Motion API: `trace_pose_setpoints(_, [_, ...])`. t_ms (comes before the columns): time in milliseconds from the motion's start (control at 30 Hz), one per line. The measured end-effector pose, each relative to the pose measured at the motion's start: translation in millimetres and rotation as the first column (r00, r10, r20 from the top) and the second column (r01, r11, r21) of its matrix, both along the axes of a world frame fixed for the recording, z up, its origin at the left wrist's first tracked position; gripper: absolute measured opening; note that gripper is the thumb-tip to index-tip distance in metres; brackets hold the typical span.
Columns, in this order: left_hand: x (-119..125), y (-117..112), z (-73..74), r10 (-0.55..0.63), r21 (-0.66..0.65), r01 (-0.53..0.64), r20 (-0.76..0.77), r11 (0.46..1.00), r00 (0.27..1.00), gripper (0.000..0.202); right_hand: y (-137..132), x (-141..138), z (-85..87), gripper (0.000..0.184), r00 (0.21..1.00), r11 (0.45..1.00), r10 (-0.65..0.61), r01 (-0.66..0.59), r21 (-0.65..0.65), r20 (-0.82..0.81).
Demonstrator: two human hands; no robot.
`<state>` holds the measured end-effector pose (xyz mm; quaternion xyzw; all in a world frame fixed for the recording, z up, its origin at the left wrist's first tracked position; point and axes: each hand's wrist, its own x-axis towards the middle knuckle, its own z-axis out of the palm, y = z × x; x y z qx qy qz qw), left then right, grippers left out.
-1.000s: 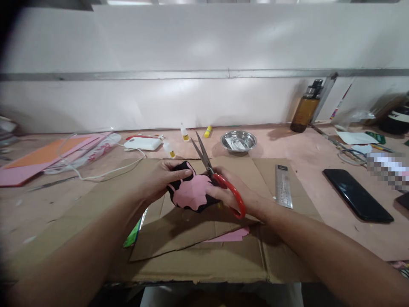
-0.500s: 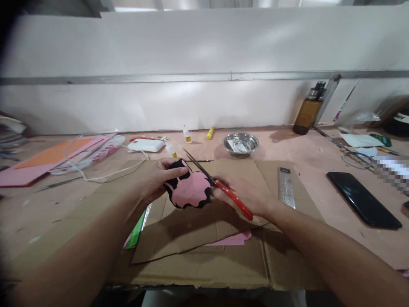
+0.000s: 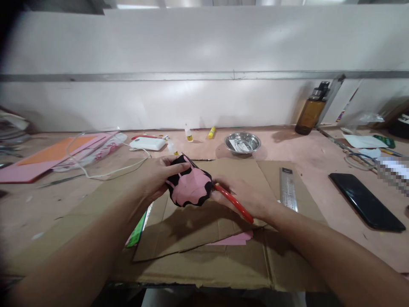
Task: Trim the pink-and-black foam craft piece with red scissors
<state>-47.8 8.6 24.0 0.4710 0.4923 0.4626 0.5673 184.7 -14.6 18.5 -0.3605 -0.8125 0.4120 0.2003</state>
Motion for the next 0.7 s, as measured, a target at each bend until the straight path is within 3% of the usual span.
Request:
trace_pose_setpoints(233, [3,0,-3.4,0.011,-0.033,-0.011,0.015,0.999,1.000,0.020,-1,-4,-3.4,0.022,0.994,0.998,-0.040,0.036,-0.044,-0.098])
trace_pose_setpoints(433, [4,0,-4.0,-0.030,-0.007,0.031,0.064,1.000,0.997,0.018,5,-6,-5.8,0.016,0.946,0.990,-0.138,0.119,-0.079,-0.293])
trace_pose_setpoints(600, [11,-6,-6.0,-0.101,-0.025,0.101,0.014,0.995,0.995,0.020,3,-10,-11.1,0.045,0.909,0.977,-0.203,0.215,-0.009,-0.364])
trace_pose_setpoints(700, [16,-8,-9.2,-0.098,-0.057,0.095,-0.055,0.994,0.994,0.023,-2,-13,-11.8,0.039,0.896,0.967,-0.217,0.252,0.042,-0.388])
